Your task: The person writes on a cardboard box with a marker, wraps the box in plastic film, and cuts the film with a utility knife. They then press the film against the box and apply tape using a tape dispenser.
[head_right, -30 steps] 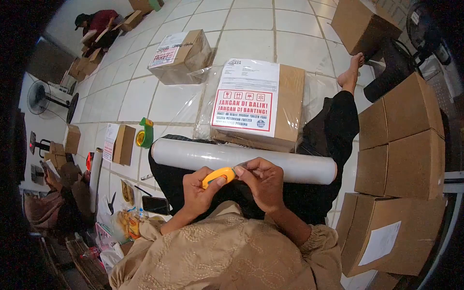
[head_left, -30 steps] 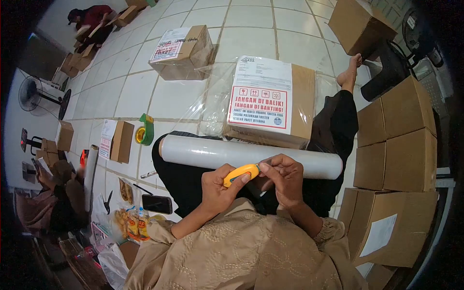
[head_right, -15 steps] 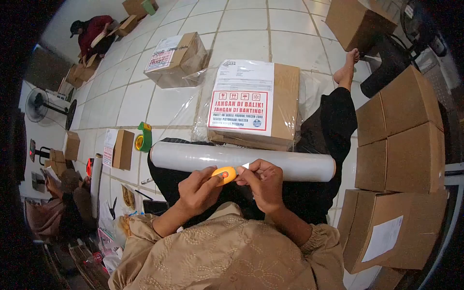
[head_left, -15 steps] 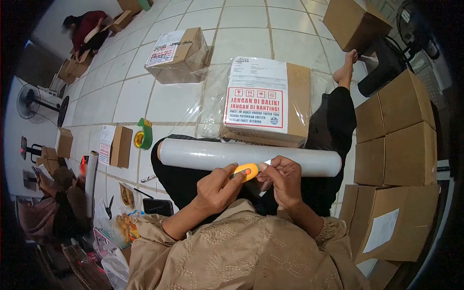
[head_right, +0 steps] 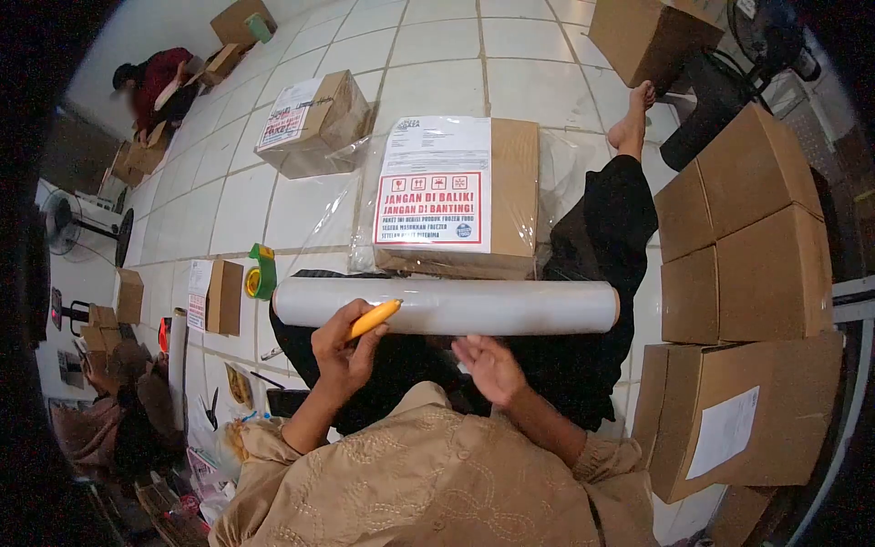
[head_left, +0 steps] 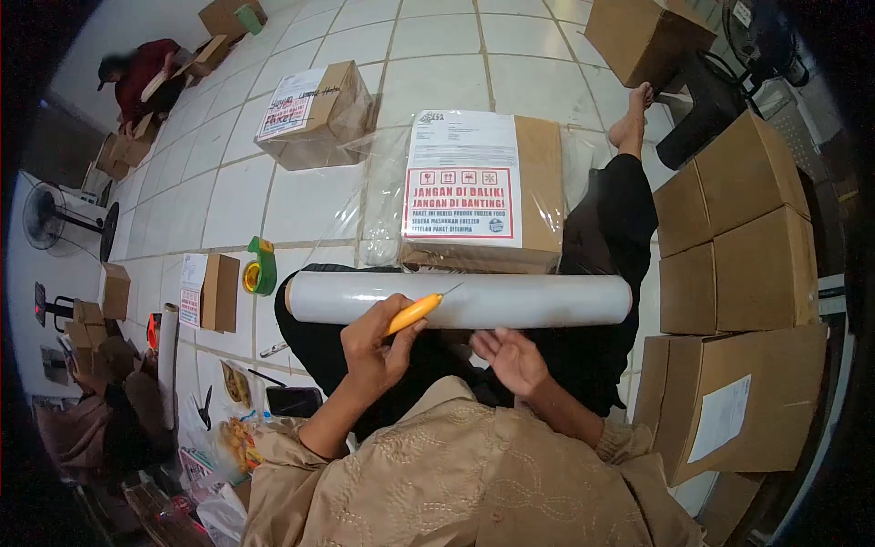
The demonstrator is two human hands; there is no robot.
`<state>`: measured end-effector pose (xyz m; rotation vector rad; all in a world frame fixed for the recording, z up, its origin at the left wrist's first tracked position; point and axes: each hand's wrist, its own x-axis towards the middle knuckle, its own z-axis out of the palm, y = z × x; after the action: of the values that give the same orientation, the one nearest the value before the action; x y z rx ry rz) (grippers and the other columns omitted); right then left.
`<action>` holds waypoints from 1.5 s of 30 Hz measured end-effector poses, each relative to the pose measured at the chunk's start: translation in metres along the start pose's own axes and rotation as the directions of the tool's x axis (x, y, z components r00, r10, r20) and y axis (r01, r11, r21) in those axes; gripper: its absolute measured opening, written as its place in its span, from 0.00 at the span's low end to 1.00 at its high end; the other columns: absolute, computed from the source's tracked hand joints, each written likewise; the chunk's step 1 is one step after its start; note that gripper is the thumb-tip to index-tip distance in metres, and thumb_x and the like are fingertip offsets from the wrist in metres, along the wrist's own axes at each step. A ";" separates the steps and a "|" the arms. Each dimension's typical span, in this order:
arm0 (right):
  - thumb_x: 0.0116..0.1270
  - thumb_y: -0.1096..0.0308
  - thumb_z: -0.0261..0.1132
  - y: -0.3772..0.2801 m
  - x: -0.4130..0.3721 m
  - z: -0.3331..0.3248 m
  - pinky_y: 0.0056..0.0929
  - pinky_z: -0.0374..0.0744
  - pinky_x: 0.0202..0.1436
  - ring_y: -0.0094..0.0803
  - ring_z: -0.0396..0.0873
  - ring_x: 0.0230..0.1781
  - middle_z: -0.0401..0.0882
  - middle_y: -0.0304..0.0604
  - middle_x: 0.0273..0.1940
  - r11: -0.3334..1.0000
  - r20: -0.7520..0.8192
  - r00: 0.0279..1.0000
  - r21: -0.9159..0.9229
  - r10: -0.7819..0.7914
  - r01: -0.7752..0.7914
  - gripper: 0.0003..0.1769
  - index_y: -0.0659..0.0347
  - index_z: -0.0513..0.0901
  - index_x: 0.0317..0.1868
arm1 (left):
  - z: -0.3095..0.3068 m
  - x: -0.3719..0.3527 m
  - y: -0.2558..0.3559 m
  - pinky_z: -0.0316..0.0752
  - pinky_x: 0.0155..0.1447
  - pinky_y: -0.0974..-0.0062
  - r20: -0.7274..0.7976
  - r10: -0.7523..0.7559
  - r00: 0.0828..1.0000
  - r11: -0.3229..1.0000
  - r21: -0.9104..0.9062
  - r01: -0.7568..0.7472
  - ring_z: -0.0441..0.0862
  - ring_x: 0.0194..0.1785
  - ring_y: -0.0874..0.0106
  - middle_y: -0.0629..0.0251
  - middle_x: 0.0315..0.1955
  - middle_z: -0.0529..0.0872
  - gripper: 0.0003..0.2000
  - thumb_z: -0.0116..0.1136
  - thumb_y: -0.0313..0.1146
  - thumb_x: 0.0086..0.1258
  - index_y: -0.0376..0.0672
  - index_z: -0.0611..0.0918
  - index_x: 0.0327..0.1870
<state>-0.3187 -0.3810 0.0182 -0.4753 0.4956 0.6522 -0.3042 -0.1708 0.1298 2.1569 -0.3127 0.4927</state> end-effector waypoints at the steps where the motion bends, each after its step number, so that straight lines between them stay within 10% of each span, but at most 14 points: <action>1: 0.61 0.71 0.61 -0.003 0.009 -0.005 0.37 0.66 0.63 0.35 0.68 0.60 0.74 0.45 0.52 0.995 0.140 0.985 0.025 -0.098 0.095 0.16 0.63 0.73 0.49 | 0.001 0.000 0.000 0.73 0.33 0.80 -0.013 -0.039 0.999 0.998 -0.048 0.039 0.80 0.27 0.70 0.57 0.28 0.82 0.11 0.63 0.22 0.57 0.33 0.78 0.40; 9: 0.56 0.70 0.65 -0.002 0.023 0.006 0.38 0.67 0.63 0.34 0.71 0.55 0.74 0.41 0.47 0.957 0.236 0.938 0.204 -0.255 0.208 0.20 0.61 0.71 0.48 | 0.004 0.008 0.001 0.74 0.36 0.81 0.024 -0.134 0.991 0.974 -0.179 0.136 0.79 0.31 0.78 0.58 0.30 0.83 0.11 0.62 0.22 0.59 0.33 0.79 0.43; 23: 0.57 0.62 0.65 0.011 -0.039 0.036 0.46 0.59 0.68 0.33 0.64 0.62 0.67 0.38 0.57 0.996 -0.060 0.997 0.064 -0.051 0.055 0.31 0.51 0.63 0.60 | 0.020 0.048 0.029 0.73 0.25 0.70 0.469 0.288 0.835 0.905 0.151 -0.397 0.80 0.26 0.66 0.63 0.25 0.77 0.18 0.59 0.29 0.53 0.41 0.76 0.47; 27: 0.58 0.62 0.65 0.011 -0.040 0.033 0.44 0.63 0.66 0.32 0.65 0.61 0.68 0.38 0.56 0.995 -0.066 0.997 0.092 -0.041 0.047 0.28 0.52 0.65 0.58 | 0.036 0.049 0.032 0.74 0.25 0.69 0.626 0.198 0.754 0.844 0.282 -0.456 0.81 0.28 0.63 0.59 0.29 0.78 0.18 0.54 0.30 0.56 0.40 0.74 0.50; 45: 0.61 0.67 0.62 0.007 -0.038 0.020 0.45 0.64 0.68 0.36 0.65 0.63 0.68 0.42 0.57 0.996 0.001 1.000 0.087 -0.028 0.028 0.23 0.59 0.67 0.55 | -0.120 0.041 -0.035 0.76 0.32 0.69 0.487 -0.196 0.851 0.755 0.629 -0.187 0.83 0.32 0.62 0.62 0.30 0.83 0.16 0.66 0.27 0.50 0.45 0.80 0.42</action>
<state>-0.3438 -0.3822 0.0540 -0.3990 0.5124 0.6017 -0.2817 -0.0545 0.1880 2.9915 -0.4881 -0.0493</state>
